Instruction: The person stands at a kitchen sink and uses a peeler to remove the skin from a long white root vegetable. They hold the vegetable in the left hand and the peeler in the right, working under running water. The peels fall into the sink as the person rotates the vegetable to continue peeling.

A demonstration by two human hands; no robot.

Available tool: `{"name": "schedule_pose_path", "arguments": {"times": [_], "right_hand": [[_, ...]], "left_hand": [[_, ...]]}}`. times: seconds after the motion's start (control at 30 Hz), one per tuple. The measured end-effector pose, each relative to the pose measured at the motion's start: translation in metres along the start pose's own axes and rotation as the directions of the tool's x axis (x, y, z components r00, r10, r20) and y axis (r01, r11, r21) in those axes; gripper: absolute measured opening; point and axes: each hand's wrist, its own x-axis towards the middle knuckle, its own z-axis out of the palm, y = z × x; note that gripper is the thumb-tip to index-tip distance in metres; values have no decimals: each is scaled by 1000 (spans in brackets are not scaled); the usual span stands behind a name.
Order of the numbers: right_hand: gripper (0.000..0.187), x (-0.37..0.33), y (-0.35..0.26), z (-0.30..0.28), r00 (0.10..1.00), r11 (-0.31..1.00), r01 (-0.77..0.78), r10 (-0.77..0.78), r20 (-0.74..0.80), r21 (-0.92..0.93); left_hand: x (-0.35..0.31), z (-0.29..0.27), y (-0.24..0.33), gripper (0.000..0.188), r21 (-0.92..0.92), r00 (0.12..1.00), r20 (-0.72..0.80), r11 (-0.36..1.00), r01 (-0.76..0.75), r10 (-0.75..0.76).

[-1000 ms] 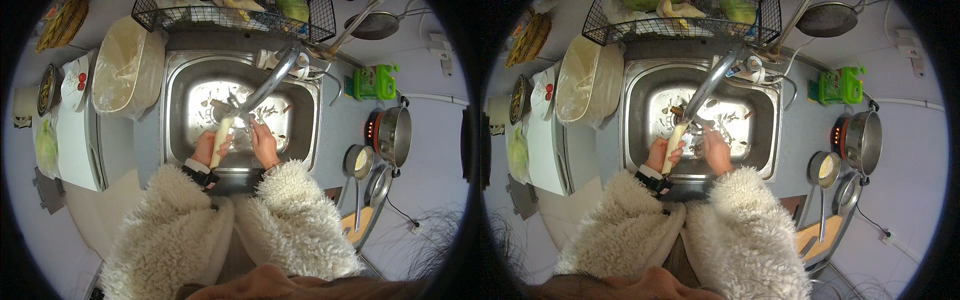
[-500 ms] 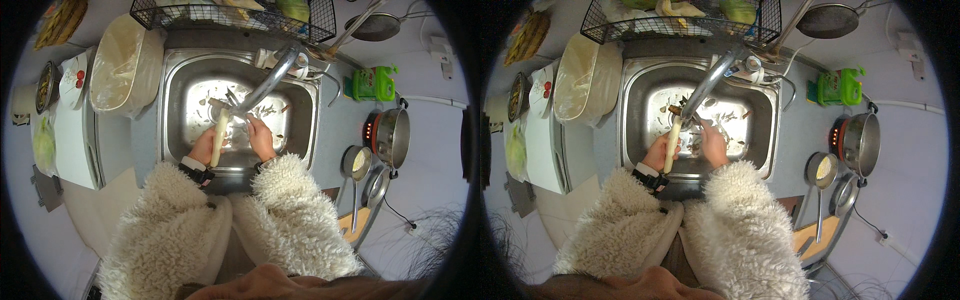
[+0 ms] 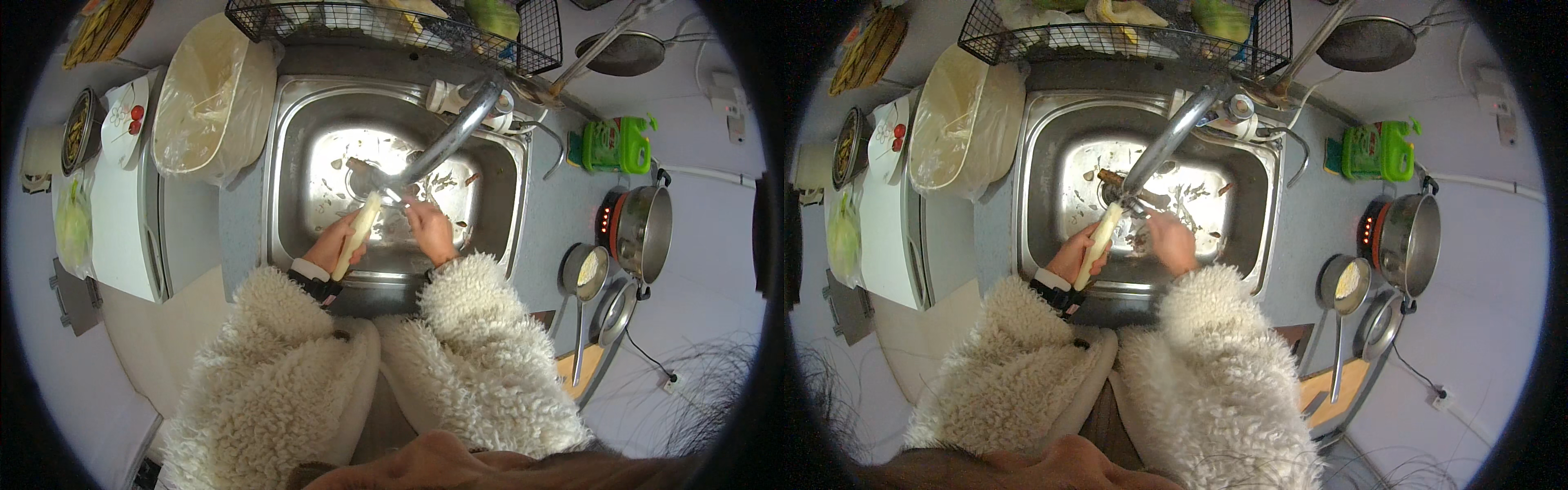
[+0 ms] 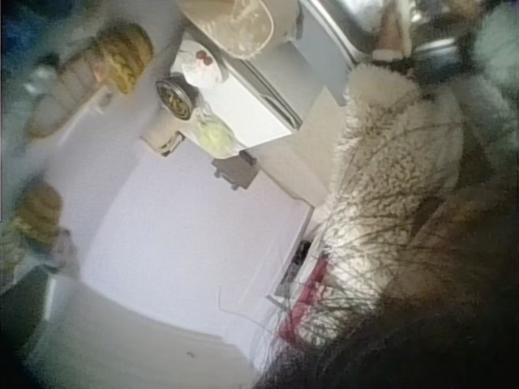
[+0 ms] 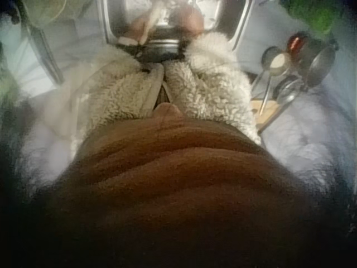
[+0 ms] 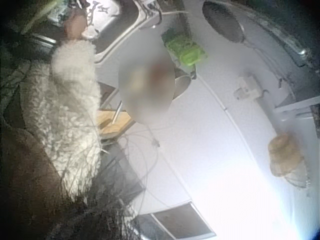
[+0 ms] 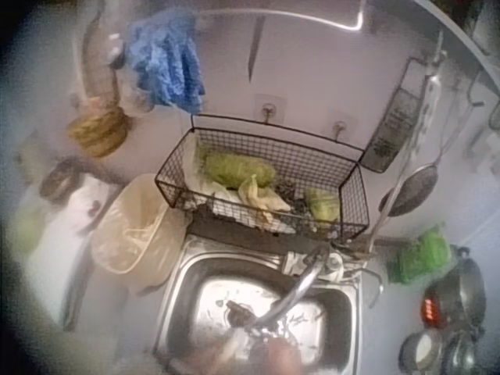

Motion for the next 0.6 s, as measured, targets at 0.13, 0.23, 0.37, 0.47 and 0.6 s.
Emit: {"name": "schedule_pose_path", "arguments": {"times": [0.13, 0.23, 0.37, 0.47, 0.6], "right_hand": [[28, -4, 3, -3, 998, 997, 55, -53, -26, 60], [29, -13, 0, -3, 954, 958, 279, -284, 91, 65], [29, -15, -1, -6, 1000, 1000, 10, -10, 6, 11], [29, -20, 0, -8, 999, 999, 26, -27, 25, 45], [28, -24, 7, -12, 996, 998, -59, 61, 59, -27]], "left_hand": [[0, -3, -1, 54, -34, 1000, -12, 999, -26, 26], [6, -5, -3, 49, -61, 1000, 19, 998, -8, 9], [1, -6, -12, 46, -150, 993, 113, 989, -8, 25], [1, -6, -20, 42, -181, 993, 117, 983, -10, 32], [1, -5, -25, 43, -268, 994, 112, 963, 29, 1]]}}
